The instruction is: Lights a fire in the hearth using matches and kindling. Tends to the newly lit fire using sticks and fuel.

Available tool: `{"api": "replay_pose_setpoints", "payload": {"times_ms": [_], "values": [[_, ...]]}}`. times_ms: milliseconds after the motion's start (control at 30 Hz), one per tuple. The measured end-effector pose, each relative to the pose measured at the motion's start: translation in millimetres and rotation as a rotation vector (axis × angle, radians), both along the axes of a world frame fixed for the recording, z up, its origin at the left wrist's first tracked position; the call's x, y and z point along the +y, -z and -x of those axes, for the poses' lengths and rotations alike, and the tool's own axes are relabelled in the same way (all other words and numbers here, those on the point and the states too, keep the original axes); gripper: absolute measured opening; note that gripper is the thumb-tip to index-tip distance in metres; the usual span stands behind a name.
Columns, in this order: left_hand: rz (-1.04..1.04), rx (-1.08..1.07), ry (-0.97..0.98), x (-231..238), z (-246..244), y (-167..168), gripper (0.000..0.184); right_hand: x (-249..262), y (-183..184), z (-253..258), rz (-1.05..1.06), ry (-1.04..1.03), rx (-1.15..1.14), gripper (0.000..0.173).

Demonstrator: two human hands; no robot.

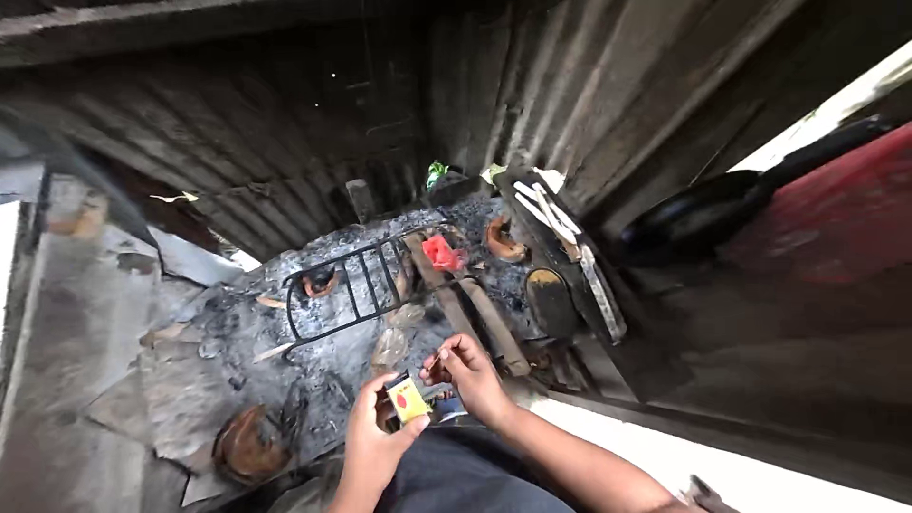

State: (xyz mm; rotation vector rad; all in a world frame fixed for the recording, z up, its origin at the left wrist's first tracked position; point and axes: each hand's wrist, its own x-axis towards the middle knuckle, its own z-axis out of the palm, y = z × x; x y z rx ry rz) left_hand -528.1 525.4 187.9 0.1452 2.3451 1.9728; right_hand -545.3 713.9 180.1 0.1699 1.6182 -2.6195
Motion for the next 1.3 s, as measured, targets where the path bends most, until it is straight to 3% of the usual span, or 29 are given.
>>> {"api": "replay_pose_setpoints", "payload": {"times_ms": [133, 233, 333, 467, 633, 900, 1100, 1300], "values": [[-0.363, -0.046, 0.003, 12.0, 7.2, -7.9, 0.08, -0.3, -3.9, -7.8, -0.087, -0.001, 0.183, 0.008], [-0.431, -0.041, 0.03, 21.0, 10.8, -9.2, 0.078, -0.2, -2.7, -9.8, -0.16, 0.043, 0.318, 0.01], [-0.34, 0.008, 0.054, 31.3, 9.8, -10.3, 0.086, -0.1, -5.2, -10.8, -0.228, 0.152, 0.347, 0.01], [-0.139, 0.055, 0.108, 46.8, 4.0, -2.3, 0.104, -6.9, -10.1, -4.8, -0.141, 0.29, 0.279, 0.013], [-0.031, 0.083, 0.074, 54.4, 6.8, -2.9, 0.111, -8.8, -13.7, 1.9, -0.103, 0.408, 0.258, 0.012], [0.081, 0.172, 0.079, 61.7, 10.8, -0.8, 0.108, 1.6, -15.9, 1.4, -0.112, 0.398, 0.28, 0.011], [0.171, 0.225, 0.085, 62.5, 11.2, -3.0, 0.095, 4.8, -17.4, 7.1, -0.19, 0.404, 0.291, 0.012], [0.009, 0.119, 0.059, 60.7, 14.2, -2.0, 0.087, 5.8, -14.5, 13.5, -0.249, 0.395, 0.328, 0.013]]}}
